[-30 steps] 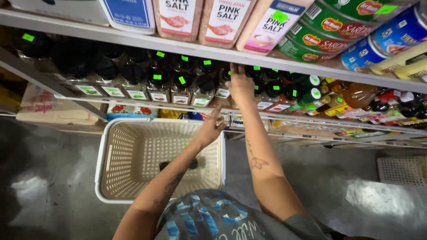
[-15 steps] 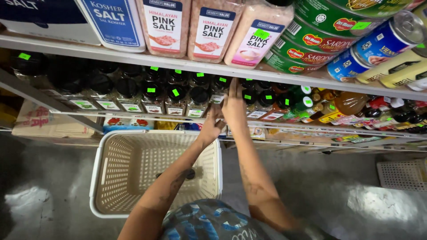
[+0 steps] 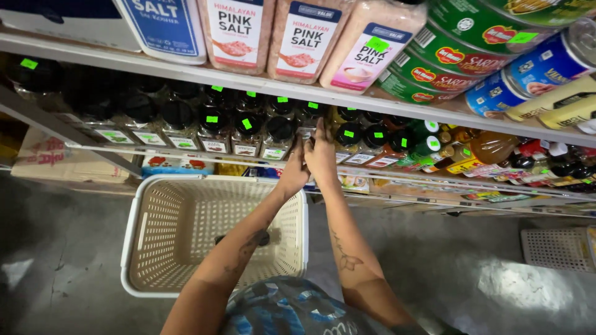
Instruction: Picking various spice jars, salt, and bottled sauces from grocery store shelves and placing them into a white plastic shopping basket.
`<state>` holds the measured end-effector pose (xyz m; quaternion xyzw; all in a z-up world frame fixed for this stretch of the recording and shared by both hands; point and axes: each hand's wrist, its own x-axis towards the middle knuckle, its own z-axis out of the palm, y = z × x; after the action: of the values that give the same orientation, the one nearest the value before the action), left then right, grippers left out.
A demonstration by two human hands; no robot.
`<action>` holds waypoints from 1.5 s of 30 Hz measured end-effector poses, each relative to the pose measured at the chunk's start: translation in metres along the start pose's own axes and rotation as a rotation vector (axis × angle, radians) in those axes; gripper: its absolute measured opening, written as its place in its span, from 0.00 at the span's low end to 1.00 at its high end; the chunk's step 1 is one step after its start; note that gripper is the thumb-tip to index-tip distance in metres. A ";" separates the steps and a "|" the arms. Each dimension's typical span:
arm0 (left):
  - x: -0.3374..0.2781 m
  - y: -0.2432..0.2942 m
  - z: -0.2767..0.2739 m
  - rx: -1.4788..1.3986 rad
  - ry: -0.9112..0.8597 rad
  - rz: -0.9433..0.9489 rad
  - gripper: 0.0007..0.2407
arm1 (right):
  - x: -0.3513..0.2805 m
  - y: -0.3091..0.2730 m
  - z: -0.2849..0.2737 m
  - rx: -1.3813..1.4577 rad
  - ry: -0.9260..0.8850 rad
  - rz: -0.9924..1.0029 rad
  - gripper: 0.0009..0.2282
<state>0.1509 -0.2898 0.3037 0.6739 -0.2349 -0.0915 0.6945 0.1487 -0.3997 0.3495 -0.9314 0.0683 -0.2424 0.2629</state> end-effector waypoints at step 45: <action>-0.283 -0.123 -0.219 0.431 -0.053 -0.602 0.11 | -0.204 0.009 0.164 0.219 -1.355 0.795 0.25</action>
<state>0.0254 0.0219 0.1295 0.8409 -0.0580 -0.2574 0.4725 0.0503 -0.2804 0.1382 -0.7508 0.1967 0.4839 0.4043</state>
